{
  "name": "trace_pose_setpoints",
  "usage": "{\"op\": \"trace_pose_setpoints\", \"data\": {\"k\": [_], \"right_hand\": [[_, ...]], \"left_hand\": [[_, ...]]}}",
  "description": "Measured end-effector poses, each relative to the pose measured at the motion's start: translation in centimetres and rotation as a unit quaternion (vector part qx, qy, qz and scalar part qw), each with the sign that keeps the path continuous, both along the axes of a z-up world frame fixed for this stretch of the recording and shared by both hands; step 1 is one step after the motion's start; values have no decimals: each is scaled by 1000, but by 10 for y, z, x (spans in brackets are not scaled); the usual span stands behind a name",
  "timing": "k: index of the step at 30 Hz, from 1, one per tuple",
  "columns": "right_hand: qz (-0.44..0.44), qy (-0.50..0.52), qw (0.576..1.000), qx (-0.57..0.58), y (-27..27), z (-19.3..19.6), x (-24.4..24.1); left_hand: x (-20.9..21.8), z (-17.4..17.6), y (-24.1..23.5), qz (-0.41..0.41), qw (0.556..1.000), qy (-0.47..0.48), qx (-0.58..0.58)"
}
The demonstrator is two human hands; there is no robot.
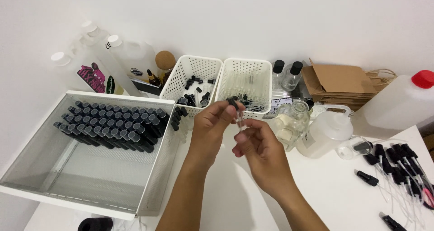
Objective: Assembling perfume sample vials by attaching sprayer heads and caps and pouring fragrance liquid.
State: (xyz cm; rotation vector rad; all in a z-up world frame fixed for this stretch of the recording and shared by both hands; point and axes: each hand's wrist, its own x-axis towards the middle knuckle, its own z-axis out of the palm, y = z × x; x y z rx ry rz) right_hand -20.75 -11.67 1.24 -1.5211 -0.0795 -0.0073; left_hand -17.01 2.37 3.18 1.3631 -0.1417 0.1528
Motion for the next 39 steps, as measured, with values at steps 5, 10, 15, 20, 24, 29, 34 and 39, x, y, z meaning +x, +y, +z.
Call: {"op": "trace_pose_setpoints", "data": {"k": [5, 10, 15, 20, 24, 29, 34, 39], "right_hand": [[-61, 13, 993, -100, 5, 6, -4], [-136, -73, 966, -208, 7, -8, -8], [-143, -217, 914, -312, 5, -16, -8], [-136, -165, 933, -291, 6, -5, -13], [-111, -112, 960, -230, 8, 4, -15], [-17, -19, 996, -84, 3, 16, -15], [38, 18, 999, 5, 3, 20, -17], [42, 102, 994, 28, 7, 27, -19]], "left_hand": [[-7, 20, -5, 5, 996, 69, -52], [-6, 16, -9, 25, 983, 116, -137], [2, -4, -2, -22, 987, 53, -151], [6, -14, 0, -46, 984, 48, -167], [8, -19, 4, -49, 985, 53, -154], [-10, 19, 8, -12, 998, 39, -53], [-1, 38, 25, 30, 996, -78, -12], [39, 95, 53, 232, 949, -85, 197]]}}
